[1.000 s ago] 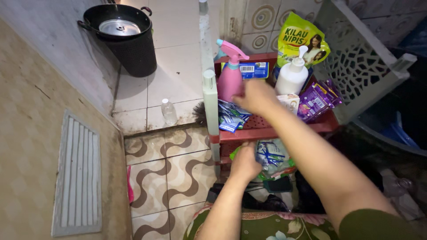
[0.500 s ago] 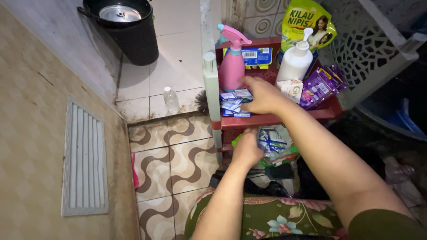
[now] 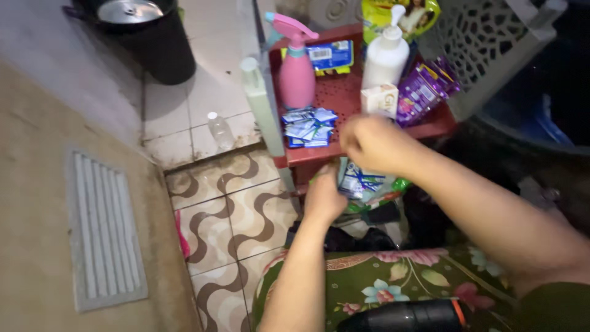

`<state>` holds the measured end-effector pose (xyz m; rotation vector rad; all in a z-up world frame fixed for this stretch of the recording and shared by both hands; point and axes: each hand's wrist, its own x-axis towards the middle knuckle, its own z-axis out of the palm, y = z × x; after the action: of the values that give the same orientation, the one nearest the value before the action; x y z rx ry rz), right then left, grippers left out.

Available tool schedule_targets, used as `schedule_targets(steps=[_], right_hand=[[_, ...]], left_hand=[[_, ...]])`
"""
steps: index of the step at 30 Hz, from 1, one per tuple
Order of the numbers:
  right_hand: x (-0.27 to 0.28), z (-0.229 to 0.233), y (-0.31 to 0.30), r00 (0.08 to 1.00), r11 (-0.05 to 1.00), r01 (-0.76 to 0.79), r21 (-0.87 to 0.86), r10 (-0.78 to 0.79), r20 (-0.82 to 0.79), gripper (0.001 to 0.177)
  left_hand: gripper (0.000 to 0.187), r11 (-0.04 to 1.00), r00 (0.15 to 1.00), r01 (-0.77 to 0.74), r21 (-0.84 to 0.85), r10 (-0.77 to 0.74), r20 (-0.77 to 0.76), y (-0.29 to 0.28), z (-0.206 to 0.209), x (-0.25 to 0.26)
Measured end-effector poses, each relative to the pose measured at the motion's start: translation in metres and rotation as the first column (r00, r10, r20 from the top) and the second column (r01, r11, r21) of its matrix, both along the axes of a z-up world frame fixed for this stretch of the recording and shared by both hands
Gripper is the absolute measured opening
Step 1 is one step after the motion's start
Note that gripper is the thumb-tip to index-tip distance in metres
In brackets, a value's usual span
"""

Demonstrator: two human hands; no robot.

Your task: The person organizes bathroom supplies on a small red plastic shelf. They remove items from a black plastic bag and place them on the shelf, including a white pump bottle, a black hair dryer, a clear bottle, a scrub brush, and various packaged toiletries. The person repeatedly rearranges the items on the shelf to fit them.

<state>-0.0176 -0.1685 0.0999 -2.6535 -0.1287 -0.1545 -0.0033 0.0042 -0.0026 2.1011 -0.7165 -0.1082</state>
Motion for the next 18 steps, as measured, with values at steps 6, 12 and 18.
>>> schedule_targets(steps=[6, 12, 18], right_hand=[[-0.065, -0.082, -0.019, 0.943, 0.983, -0.085, -0.160, 0.027, -0.333, 0.053], [-0.071, -0.109, -0.021, 0.958, 0.999, 0.034, -0.041, -0.044, -0.284, 0.113], [-0.053, -0.159, -0.017, 0.985, 0.966, 0.032, -0.256, -0.073, -0.154, 0.078]], left_hand=[[0.078, 1.000, 0.999, 0.029, 0.010, -0.029, 0.031, 0.009, 0.002, -0.006], [0.071, 0.997, 0.997, 0.069, 0.030, -0.070, 0.015, 0.011, 0.015, -0.021], [0.055, 0.994, 0.996, 0.084, 0.072, -0.082, -0.029, 0.011, 0.021, -0.021]])
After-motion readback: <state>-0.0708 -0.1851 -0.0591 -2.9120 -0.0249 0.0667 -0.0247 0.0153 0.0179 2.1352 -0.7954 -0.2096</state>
